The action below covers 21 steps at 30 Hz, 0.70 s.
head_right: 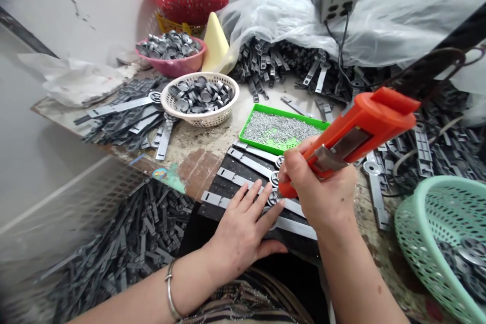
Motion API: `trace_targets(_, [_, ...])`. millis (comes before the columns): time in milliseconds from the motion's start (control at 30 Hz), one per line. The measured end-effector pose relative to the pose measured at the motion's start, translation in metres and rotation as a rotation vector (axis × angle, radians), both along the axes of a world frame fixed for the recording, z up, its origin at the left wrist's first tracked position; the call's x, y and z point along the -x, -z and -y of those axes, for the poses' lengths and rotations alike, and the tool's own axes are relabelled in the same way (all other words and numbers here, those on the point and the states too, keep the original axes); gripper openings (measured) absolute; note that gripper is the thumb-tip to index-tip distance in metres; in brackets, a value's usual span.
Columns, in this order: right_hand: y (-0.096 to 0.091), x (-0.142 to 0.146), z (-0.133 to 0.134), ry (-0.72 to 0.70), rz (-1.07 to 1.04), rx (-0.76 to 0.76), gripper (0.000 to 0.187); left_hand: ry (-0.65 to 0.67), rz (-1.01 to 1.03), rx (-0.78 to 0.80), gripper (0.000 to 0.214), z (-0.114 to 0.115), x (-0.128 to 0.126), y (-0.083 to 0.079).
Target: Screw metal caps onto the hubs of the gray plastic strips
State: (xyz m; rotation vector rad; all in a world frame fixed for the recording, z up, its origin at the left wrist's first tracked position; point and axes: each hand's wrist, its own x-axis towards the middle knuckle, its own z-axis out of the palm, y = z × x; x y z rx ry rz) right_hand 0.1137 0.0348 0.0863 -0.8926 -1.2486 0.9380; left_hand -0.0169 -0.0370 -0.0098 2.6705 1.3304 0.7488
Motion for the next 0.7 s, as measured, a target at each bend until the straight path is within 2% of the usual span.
trace_targets(500, [0.0018, 0.0005, 0.001, -0.008, 0.045, -0.052, 0.022, 0.001, 0.005, -0.003, 0.072, 0.0008, -0.0003, 0.0007])
trace_targets(700, [-0.0012, 0.0017, 0.0045, 0.034, 0.112, -0.066, 0.022, 0.001, 0.011, 0.002, 0.069, 0.0004, -0.0003, 0.0007])
